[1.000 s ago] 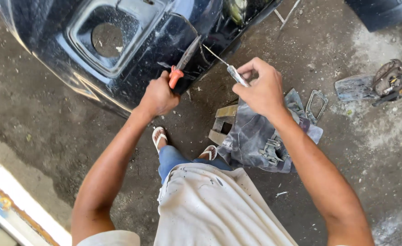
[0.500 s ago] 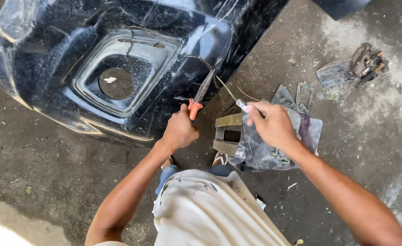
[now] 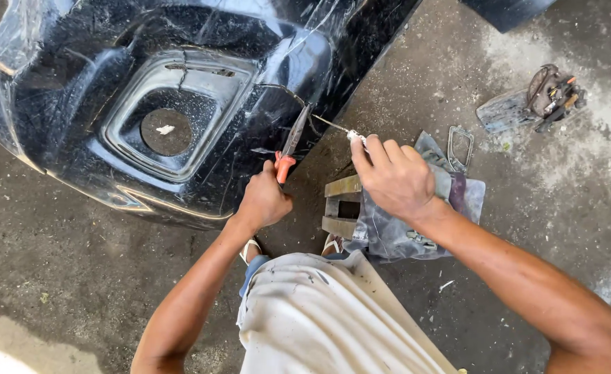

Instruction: The person uses pliers and a screwdriver to pry and separate a section of a black car bumper. They then use their hands to pull the detached plastic piece away from the main body of the bumper.

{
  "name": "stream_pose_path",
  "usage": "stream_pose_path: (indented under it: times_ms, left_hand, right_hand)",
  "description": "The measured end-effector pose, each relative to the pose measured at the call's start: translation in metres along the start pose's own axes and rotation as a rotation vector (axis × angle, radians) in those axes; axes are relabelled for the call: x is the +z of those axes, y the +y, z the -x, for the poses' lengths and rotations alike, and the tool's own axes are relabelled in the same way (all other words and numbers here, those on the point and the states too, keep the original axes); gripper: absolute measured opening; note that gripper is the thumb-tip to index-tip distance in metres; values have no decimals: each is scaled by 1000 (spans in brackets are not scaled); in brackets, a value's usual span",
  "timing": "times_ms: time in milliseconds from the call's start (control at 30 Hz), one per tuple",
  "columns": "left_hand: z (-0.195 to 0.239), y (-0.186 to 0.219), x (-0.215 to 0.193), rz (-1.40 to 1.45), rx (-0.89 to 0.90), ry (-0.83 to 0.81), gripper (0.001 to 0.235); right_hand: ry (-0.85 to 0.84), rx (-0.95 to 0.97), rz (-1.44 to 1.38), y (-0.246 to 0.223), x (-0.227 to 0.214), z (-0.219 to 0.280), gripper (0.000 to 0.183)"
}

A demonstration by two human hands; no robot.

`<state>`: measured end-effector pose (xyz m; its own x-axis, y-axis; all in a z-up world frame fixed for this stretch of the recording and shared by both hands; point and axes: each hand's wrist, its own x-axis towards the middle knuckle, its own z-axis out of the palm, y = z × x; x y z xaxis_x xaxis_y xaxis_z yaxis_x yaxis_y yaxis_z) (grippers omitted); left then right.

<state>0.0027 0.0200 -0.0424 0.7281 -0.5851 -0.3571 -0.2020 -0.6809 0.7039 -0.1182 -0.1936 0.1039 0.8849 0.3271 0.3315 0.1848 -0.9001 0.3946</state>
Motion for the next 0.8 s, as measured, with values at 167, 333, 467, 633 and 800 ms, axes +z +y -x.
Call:
stream_pose_path:
  times_ms: [167,333,467,633,800]
  left_hand:
    - [4,3,-2,2,9,-1,54]
    - [4,8,-6,18,13,-13,54]
    - [6,13,-9,-3,18,-38,57]
    - [6,13,-10,10,-19,-34,55]
    - [5,12,-12,8,-2,-26,55]
  right_hand:
    - [-407,619,-747,27,40,6,26]
    - [-721,1269,-1562,21,23,-10,29]
    - [-654,1002,-1291,16,32,1,32]
    - [-602,624,-727,16,32,4,23]
    - [-168,104,-36,11,12,-10,11]
